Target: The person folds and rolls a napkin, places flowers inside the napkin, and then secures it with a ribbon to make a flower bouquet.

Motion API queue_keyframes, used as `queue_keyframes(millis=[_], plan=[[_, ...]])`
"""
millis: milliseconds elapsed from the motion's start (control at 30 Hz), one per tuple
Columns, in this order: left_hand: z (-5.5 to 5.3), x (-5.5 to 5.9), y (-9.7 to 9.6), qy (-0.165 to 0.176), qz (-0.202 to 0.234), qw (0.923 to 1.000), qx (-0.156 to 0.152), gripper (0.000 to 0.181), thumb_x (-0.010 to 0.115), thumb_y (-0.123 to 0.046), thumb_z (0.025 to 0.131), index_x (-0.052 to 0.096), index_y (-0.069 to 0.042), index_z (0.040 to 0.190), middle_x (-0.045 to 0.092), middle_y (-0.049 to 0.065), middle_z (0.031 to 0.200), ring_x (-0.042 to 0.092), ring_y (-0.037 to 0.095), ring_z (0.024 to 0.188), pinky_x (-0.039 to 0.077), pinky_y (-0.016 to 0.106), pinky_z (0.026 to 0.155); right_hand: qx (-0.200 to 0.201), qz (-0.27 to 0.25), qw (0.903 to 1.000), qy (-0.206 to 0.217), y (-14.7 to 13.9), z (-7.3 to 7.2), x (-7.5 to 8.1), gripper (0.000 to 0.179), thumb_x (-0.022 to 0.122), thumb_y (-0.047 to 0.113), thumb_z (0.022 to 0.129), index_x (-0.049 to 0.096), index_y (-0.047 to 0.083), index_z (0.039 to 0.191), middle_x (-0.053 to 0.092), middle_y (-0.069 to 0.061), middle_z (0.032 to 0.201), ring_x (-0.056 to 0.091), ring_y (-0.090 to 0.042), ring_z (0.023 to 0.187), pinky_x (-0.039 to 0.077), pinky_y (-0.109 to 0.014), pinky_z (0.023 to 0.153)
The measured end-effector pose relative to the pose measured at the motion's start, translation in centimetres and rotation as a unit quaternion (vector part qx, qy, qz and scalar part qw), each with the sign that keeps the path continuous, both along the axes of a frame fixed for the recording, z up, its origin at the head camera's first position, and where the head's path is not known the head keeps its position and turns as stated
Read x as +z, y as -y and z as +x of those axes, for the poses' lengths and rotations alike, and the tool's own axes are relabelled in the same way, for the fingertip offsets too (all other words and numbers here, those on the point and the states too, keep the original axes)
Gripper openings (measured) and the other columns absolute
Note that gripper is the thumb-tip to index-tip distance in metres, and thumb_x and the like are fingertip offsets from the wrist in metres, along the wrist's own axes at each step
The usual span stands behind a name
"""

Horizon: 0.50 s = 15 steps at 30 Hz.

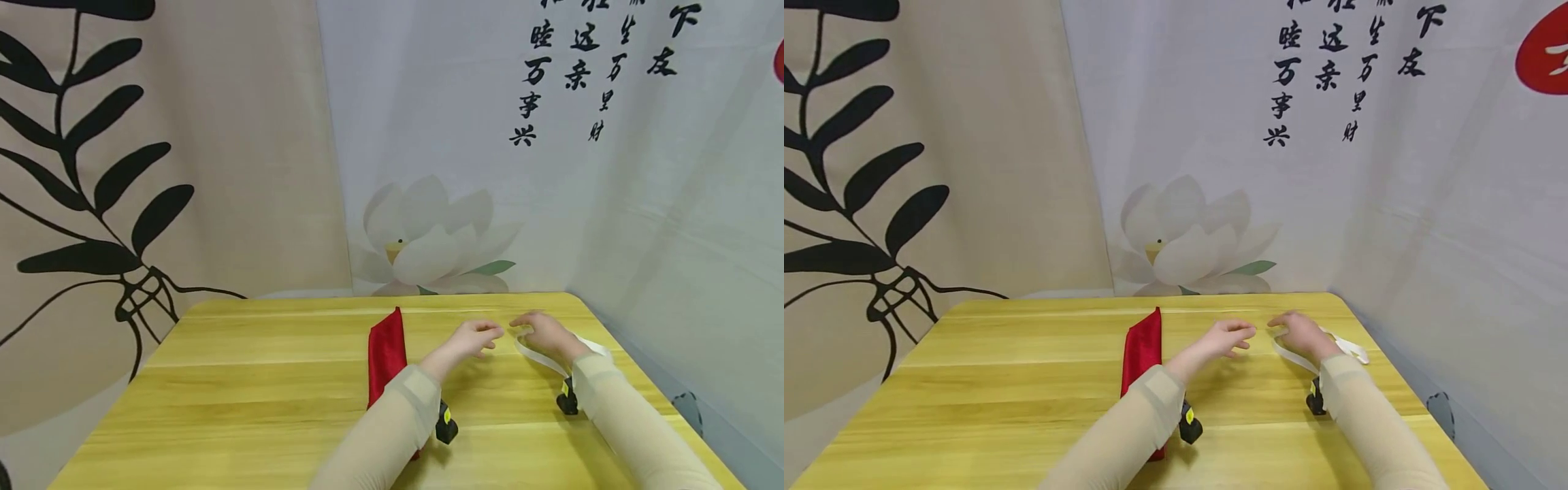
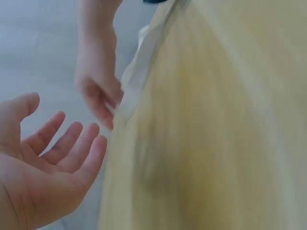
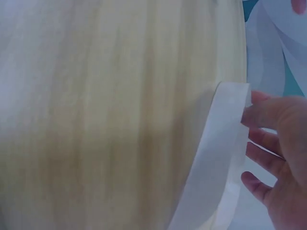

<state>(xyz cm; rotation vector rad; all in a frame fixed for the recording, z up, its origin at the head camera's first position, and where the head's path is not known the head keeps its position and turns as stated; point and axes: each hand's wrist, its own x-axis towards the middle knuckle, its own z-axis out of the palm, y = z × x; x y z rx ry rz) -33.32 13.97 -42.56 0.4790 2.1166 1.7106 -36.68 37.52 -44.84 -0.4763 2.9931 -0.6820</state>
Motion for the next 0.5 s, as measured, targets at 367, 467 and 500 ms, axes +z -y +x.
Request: queue_keyframes(millis=[367,467,500], plan=[[2.1,-2.1,-2.8,0.088,0.052,0.994,0.039,0.039,0.062,-0.029,0.096,0.059,-0.007,0.128,0.062,0.008,0.12,0.062,0.03,0.106,0.05,0.044,0.088,0.012,-0.014,0.999,-0.041,-0.1,0.6,-1.1,0.008,0.069,0.007,0.082,0.074,0.008,0.088,0.06,-0.025,0.119,0.057,-0.043,0.107,0.047,-0.054,0.086],[2.3,-2.5,-3.2,0.096,0.052,0.9926,0.054,0.042,0.063,-0.026,0.095,0.056,-0.005,0.13,0.062,0.01,0.12,0.062,0.029,0.105,0.05,0.042,0.088,0.014,-0.017,0.998,-0.059,0.2,0.8,-1.2,0.007,0.067,0.009,0.082,0.071,0.014,0.078,0.065,-0.018,0.112,0.062,-0.032,0.097,0.05,-0.048,0.081],[2.3,-2.6,-3.2,0.098,0.055,0.992,0.057,0.043,0.063,-0.025,0.095,0.055,-0.003,0.131,0.062,0.01,0.119,0.062,0.029,0.106,0.051,0.04,0.088,0.011,-0.019,0.9981,-0.058,0.4,0.8,-1.1,0.007,0.067,0.01,0.082,0.07,0.014,0.077,0.067,-0.015,0.109,0.063,-0.027,0.091,0.05,-0.045,0.078]])
